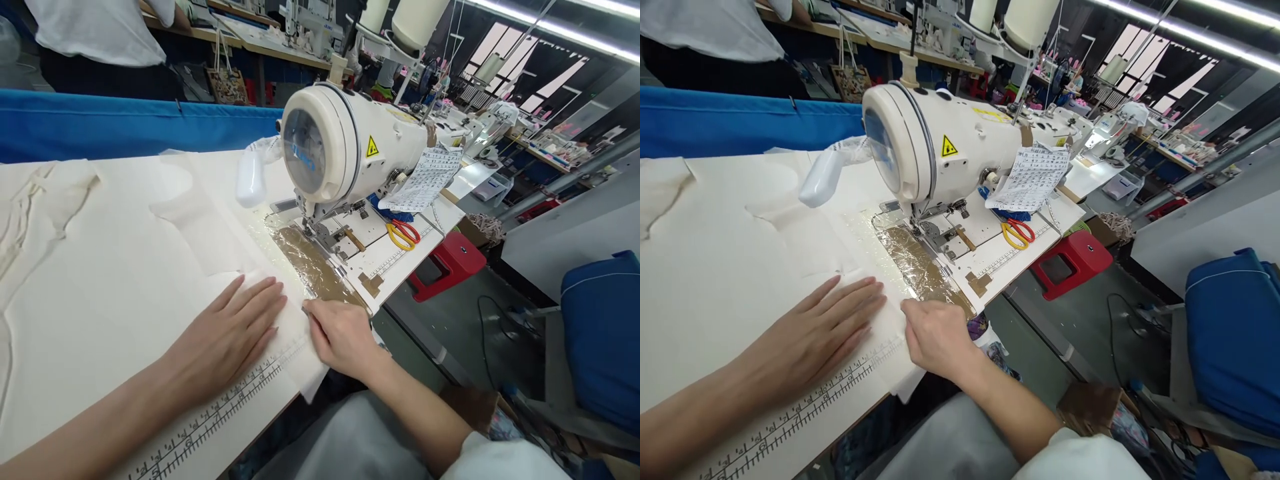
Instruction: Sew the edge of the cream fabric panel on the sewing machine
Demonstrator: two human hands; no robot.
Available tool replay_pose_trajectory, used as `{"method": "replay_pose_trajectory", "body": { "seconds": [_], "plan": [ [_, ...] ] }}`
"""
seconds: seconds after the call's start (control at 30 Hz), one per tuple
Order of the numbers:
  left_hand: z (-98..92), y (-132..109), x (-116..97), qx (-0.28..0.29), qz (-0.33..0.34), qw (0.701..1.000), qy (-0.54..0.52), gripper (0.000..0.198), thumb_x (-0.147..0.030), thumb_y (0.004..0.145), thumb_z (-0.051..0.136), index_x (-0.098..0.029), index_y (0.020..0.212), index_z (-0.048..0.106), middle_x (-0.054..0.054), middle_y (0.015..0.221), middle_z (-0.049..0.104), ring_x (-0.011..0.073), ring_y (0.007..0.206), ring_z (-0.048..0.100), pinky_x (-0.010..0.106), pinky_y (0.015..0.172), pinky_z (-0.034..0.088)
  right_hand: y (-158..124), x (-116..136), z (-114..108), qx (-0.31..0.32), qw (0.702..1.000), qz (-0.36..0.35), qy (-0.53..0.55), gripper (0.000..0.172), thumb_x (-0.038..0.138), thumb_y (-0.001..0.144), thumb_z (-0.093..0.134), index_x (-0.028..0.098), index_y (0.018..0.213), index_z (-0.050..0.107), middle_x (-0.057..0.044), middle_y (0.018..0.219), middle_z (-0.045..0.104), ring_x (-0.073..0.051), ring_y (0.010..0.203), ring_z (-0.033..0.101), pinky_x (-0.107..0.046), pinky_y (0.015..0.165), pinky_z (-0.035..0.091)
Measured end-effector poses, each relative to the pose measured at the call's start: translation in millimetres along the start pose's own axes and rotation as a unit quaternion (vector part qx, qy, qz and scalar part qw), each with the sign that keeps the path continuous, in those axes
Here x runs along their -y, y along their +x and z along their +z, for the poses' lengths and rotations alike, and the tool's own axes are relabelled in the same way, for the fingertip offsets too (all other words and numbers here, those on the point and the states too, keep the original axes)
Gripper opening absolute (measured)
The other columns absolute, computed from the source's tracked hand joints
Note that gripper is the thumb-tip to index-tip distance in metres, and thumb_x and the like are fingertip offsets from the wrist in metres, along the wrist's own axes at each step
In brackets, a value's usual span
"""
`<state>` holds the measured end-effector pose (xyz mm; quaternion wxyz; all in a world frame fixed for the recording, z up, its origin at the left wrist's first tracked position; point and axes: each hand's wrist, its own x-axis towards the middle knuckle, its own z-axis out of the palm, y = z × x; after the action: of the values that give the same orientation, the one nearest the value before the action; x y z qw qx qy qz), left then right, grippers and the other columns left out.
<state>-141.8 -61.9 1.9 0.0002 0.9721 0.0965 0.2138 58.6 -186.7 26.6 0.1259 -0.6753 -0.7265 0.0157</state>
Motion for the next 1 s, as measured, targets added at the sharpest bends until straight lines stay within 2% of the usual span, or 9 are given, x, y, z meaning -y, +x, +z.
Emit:
{"method": "replay_pose_trajectory", "body": {
  "seconds": [0.1, 0.23, 0.33, 0.47, 0.63, 0.73, 0.87, 1.0],
  "plan": [
    [1.3, 2, -3, -0.005, 0.016, 0.999, -0.027, 0.043, -0.031, 0.106, 0.034, -0.014, 0.138, 0.059, 0.008, 0.147, 0.057, 0.0223, 0.144, 0.044, 0.040, 0.130, 0.011, 13, 4, 7, -0.008, 1.000, 0.004, 0.013, 0.023, 0.017, 0.097, 0.040, 0.017, 0.107, 0.061, -0.004, 0.089, 0.074, -0.019, 0.079, 0.069, -0.031, 0.065, 0.039],
    [1.6, 2, -6, 0.000, 0.016, 1.000, -0.022, 0.043, -0.031, 0.106, 0.036, -0.013, 0.135, 0.061, 0.010, 0.148, 0.056, 0.0243, 0.142, 0.045, 0.040, 0.129, 0.013, 16, 4, 6, -0.026, 0.997, 0.040, 0.064, 0.024, 0.020, 0.101, 0.037, 0.018, 0.111, 0.059, -0.003, 0.087, 0.074, -0.018, 0.077, 0.070, -0.029, 0.064, 0.041],
    [1.7, 0, -6, 0.003, 0.020, 1.000, -0.022, 0.043, -0.030, 0.106, 0.035, -0.013, 0.136, 0.061, 0.011, 0.148, 0.055, 0.0251, 0.142, 0.045, 0.040, 0.127, 0.016, 16, 4, 6, -0.036, 0.996, 0.042, 0.076, 0.024, 0.021, 0.100, 0.037, 0.018, 0.110, 0.059, -0.002, 0.084, 0.073, -0.018, 0.074, 0.069, -0.029, 0.063, 0.040],
    [1.6, 0, -6, -0.004, 0.022, 0.999, -0.024, 0.043, -0.030, 0.106, 0.035, -0.012, 0.136, 0.061, 0.012, 0.148, 0.055, 0.0264, 0.142, 0.045, 0.041, 0.126, 0.020, 21, 6, 7, -0.015, 0.998, 0.035, 0.057, 0.024, 0.020, 0.100, 0.038, 0.018, 0.110, 0.059, -0.002, 0.084, 0.073, -0.018, 0.076, 0.070, -0.030, 0.064, 0.039],
    [-1.5, 4, -6, -0.001, 0.020, 1.000, -0.017, 0.044, -0.033, 0.107, 0.034, -0.013, 0.131, 0.065, 0.011, 0.142, 0.061, 0.0249, 0.136, 0.052, 0.039, 0.125, 0.020, 27, 9, 5, 0.034, 0.998, 0.047, 0.026, 0.023, 0.019, 0.098, 0.040, 0.017, 0.109, 0.060, -0.003, 0.086, 0.073, -0.019, 0.077, 0.069, -0.030, 0.062, 0.036],
    [-3.7, 6, -6, -0.003, 0.021, 1.000, -0.002, 0.044, -0.032, 0.107, 0.033, -0.014, 0.130, 0.066, 0.011, 0.141, 0.062, 0.0255, 0.134, 0.054, 0.041, 0.124, 0.023, 21, 8, -3, 0.055, 0.998, 0.027, 0.006, 0.023, 0.017, 0.095, 0.041, 0.017, 0.105, 0.062, -0.004, 0.086, 0.073, -0.019, 0.079, 0.069, -0.032, 0.062, 0.034],
    [-5.0, 6, -6, -0.003, 0.033, 0.999, 0.011, 0.043, -0.027, 0.107, 0.033, -0.014, 0.129, 0.066, 0.011, 0.139, 0.063, 0.0264, 0.132, 0.056, 0.042, 0.118, 0.031, -1, -3, -16, 0.066, 0.997, 0.010, 0.024, 0.022, 0.016, 0.093, 0.041, 0.018, 0.100, 0.062, -0.002, 0.075, 0.068, -0.018, 0.070, 0.066, -0.032, 0.058, 0.030],
    [-1.5, 3, -7, 0.007, 0.047, 0.999, 0.019, 0.044, -0.029, 0.106, 0.034, -0.013, 0.135, 0.062, 0.014, 0.143, 0.059, 0.0300, 0.135, 0.052, 0.044, 0.115, 0.035, -13, -12, -17, 0.000, 0.994, 0.051, 0.093, 0.023, 0.021, 0.099, 0.038, 0.017, 0.103, 0.060, 0.000, 0.073, 0.068, -0.015, 0.064, 0.064, -0.029, 0.057, 0.032]
  ]
}}
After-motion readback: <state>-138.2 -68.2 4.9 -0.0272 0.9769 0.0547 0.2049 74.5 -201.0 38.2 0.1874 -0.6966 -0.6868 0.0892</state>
